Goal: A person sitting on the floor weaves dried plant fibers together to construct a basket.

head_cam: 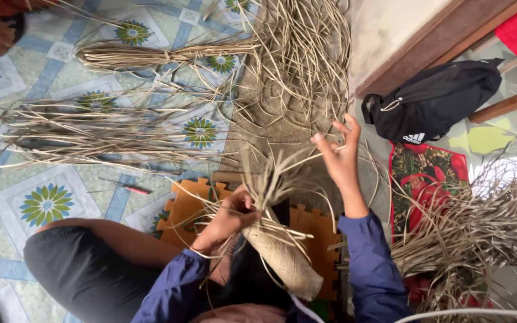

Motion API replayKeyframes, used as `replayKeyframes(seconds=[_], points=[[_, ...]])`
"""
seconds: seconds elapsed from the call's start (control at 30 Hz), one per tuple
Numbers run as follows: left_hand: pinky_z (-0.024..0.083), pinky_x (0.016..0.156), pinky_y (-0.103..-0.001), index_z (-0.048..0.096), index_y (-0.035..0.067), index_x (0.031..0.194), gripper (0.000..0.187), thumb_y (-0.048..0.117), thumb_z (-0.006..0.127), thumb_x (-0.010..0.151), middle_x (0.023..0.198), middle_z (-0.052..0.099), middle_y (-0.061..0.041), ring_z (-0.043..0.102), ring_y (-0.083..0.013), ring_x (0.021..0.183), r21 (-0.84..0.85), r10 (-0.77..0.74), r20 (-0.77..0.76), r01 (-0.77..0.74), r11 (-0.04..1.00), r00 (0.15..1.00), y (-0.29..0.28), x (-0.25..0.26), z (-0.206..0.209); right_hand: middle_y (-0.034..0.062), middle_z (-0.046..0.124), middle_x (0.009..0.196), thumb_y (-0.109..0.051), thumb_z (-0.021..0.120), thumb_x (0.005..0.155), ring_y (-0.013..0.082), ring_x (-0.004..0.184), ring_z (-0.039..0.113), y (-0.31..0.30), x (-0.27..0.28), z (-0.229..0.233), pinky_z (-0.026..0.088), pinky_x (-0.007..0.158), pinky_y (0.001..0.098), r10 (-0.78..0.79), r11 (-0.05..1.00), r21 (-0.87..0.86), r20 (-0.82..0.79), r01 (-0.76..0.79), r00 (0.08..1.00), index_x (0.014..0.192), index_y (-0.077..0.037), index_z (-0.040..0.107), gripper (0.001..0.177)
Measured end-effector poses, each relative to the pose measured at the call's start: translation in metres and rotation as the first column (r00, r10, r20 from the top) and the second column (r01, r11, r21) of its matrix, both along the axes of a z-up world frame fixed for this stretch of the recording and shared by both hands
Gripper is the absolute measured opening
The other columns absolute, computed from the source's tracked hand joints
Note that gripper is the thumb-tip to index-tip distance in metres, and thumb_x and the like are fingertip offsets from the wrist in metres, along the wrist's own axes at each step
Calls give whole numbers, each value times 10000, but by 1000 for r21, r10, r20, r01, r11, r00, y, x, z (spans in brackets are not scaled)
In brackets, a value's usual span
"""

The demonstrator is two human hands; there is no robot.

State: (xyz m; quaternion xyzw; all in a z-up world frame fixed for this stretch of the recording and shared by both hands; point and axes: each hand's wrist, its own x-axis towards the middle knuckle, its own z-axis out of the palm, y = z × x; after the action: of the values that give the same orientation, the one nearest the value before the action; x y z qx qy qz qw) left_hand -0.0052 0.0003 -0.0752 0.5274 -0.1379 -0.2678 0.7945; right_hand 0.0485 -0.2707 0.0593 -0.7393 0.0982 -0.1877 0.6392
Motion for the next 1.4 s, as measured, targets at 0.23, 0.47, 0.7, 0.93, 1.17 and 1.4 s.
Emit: replayKeyframes(seconds=[0.23, 0.47, 0.7, 0.93, 1.17, 1.4], points=[[486, 533, -240, 510, 75, 741, 360, -104, 819, 698, 664, 650, -110, 617, -168, 587, 47, 264, -90, -261, 964, 960, 0, 22, -25, 89, 605, 1180, -299, 830, 845, 293, 1079, 626, 54, -62, -30, 509, 957, 414, 324, 548, -808, 445, 218, 835, 1074, -114, 696, 324], [511, 573, -273, 474, 84, 704, 444, -115, 869, 656, 647, 662, -112, 615, -174, 604, 4, 136, -14, -136, 991, 991, -13, 40, -15, 41, 728, 1001, -141, 749, 891, 266, 893, 713, 88, -83, -28, 569, 771, 372, 637, 462, -820, 42, -338, 770, 955, -122, 746, 67], [462, 655, -256, 652, 54, 782, 198, -49, 813, 727, 735, 646, -44, 613, -153, 700, 67, -44, -81, 49, 997, 996, -13, 35, 74, 122, 699, 1072, -93, 821, 787, 384, 983, 707, 93, -120, -23, 595, 854, 482, 518, 614, -618, -153, -491, 842, 975, -47, 732, 213], [569, 725, -296, 710, -2, 960, 146, 15, 819, 863, 847, 691, -109, 683, -173, 770, 103, 79, -30, -76, 992, 996, 18, 31, 49, 89, 632, 1215, -235, 916, 790, 287, 1084, 617, 92, -150, -57, 579, 916, 360, 389, 642, -693, -75, -329, 918, 1135, -73, 759, 412], [611, 814, -296, 704, 46, 1110, 371, 117, 908, 808, 953, 736, -115, 743, -200, 889, 198, 253, -70, -235, 951, 965, 66, 19, 19, 80, 610, 1258, -207, 884, 837, 248, 1087, 555, 97, -153, -62, 551, 891, 340, 390, 664, -675, -52, -320, 919, 1196, -73, 757, 404], [532, 904, -438, 751, 43, 1158, 288, 190, 794, 914, 992, 703, -182, 682, -281, 951, 201, -22, 195, -18, 979, 981, 34, 20, 60, 100, 625, 1257, -144, 874, 830, 266, 1039, 569, 96, -152, -69, 555, 832, 326, 424, 649, -700, 7, -299, 906, 1174, -43, 755, 378]])
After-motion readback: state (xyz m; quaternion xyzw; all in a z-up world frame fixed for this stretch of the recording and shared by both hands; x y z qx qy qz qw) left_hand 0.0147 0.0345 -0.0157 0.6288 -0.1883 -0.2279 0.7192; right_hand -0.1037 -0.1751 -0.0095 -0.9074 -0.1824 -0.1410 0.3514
